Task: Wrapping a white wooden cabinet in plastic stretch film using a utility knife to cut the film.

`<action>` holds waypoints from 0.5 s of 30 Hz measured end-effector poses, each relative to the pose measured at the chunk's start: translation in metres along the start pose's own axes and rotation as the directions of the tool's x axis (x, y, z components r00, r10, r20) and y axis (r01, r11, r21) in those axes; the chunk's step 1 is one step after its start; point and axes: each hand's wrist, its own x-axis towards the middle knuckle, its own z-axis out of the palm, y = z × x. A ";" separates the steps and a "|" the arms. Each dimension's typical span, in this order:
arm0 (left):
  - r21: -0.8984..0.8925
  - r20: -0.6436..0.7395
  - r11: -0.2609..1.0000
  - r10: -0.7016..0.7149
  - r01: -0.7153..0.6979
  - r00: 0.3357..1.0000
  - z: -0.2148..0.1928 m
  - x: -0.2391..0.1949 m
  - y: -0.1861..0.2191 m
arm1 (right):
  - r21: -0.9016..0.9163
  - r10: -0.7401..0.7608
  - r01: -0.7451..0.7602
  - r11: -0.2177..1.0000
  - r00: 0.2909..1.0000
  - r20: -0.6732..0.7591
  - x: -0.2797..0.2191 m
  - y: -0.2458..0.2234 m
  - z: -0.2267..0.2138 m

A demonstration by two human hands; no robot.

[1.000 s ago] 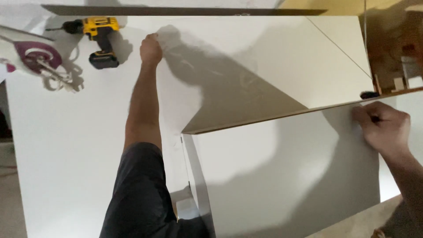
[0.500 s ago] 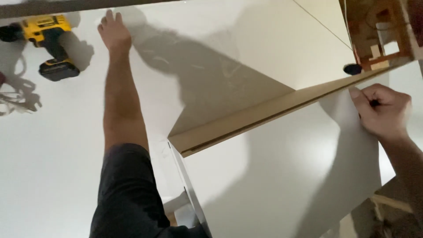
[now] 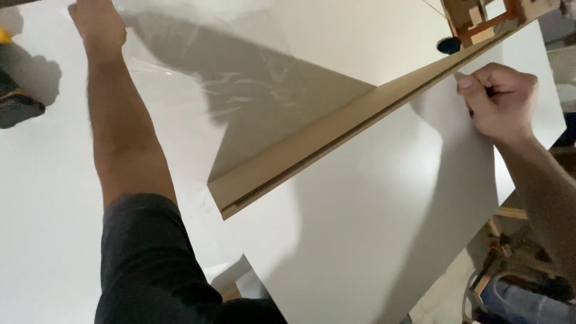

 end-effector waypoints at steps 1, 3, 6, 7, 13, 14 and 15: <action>0.106 0.009 0.993 -0.051 0.050 0.999 0.000 0.002 0.001 | 0.041 -0.014 0.013 0.999 1.000 0.021 0.002 -0.008 0.001; 0.065 0.137 0.991 -0.125 0.117 0.983 -0.026 0.002 0.017 | -0.002 0.010 -0.010 1.000 1.000 0.003 0.001 -0.003 0.000; -0.015 0.318 0.983 -0.171 0.185 0.932 -0.079 -0.006 0.037 | -0.013 0.026 -0.026 1.000 1.000 -0.017 0.001 0.004 0.002; -0.069 0.371 0.982 -0.139 0.177 0.918 -0.101 -0.007 0.044 | 0.012 0.025 -0.025 1.000 1.000 -0.019 0.002 0.007 0.003; -0.624 0.467 0.756 0.157 0.199 0.870 -0.263 -0.040 0.099 | -0.086 0.013 -0.014 0.996 1.000 -0.007 0.033 -0.039 0.008; -0.616 0.453 0.762 0.135 0.200 0.881 -0.287 -0.044 0.106 | -0.074 -0.012 0.011 0.997 1.000 -0.016 0.056 -0.042 0.013; -0.613 0.462 0.763 0.134 0.207 0.877 -0.307 -0.051 0.114 | -0.166 -0.010 0.022 0.986 0.997 0.072 0.076 -0.046 0.019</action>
